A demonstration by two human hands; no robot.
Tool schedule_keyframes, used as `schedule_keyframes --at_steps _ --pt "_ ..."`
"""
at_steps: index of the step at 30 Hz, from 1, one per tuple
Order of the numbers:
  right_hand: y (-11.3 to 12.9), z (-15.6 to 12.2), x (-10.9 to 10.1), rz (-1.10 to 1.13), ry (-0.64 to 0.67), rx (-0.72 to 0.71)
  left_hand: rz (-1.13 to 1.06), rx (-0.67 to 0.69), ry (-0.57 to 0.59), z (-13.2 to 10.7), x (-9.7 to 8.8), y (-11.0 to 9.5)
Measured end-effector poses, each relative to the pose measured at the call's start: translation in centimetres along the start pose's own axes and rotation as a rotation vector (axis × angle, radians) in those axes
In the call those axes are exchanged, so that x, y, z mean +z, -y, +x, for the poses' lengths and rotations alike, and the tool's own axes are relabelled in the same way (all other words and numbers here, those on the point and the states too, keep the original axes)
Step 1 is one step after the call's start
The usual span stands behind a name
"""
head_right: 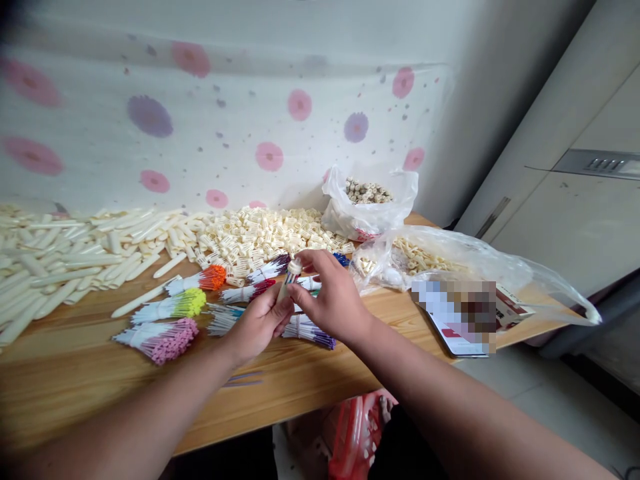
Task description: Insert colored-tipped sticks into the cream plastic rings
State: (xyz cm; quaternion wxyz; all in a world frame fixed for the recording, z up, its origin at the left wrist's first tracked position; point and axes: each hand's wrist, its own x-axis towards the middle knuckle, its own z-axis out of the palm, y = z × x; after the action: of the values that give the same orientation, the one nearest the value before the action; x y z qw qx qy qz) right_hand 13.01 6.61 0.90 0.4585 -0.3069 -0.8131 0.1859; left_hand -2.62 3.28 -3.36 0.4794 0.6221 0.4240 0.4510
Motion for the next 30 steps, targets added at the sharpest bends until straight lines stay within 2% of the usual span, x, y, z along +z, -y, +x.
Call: schedule_keyframes --at_steps 3,5,8,11,14,19,23,26,30 --pt "-0.1 -0.1 -1.1 -0.291 -0.004 -0.229 -0.105 -0.023 0.072 0.0 0.0 -0.1" --pt "0.0 0.0 -1.6 -0.419 0.005 -0.303 -0.142 -0.027 0.112 0.1 -0.1 0.0" --pt "0.1 0.0 -1.9 -0.546 0.065 -0.321 -0.143 -0.04 0.136 0.1 0.1 0.4" --pt "0.3 -0.1 -2.0 -0.564 0.106 -0.302 -0.13 -0.086 0.148 0.0 0.2 0.9" --pt "0.2 -0.2 -2.2 -0.472 0.106 -0.245 -0.124 -0.115 0.192 -0.1 0.3 1.1" --pt "-0.5 -0.6 -2.8 -0.132 0.019 -0.055 -0.089 -0.152 0.239 -0.2 0.1 0.6" --pt "-1.1 -0.9 -3.5 0.089 0.083 0.08 -0.075 -0.157 0.302 -0.4 0.0 0.0" --pt "-1.6 -1.0 -3.9 0.183 0.126 0.09 -0.088 -0.171 0.339 -0.5 -0.1 -0.2" --pt "-1.9 -1.0 -3.8 0.315 0.13 0.174 -0.112 -0.184 0.326 -0.5 -0.1 -0.3"
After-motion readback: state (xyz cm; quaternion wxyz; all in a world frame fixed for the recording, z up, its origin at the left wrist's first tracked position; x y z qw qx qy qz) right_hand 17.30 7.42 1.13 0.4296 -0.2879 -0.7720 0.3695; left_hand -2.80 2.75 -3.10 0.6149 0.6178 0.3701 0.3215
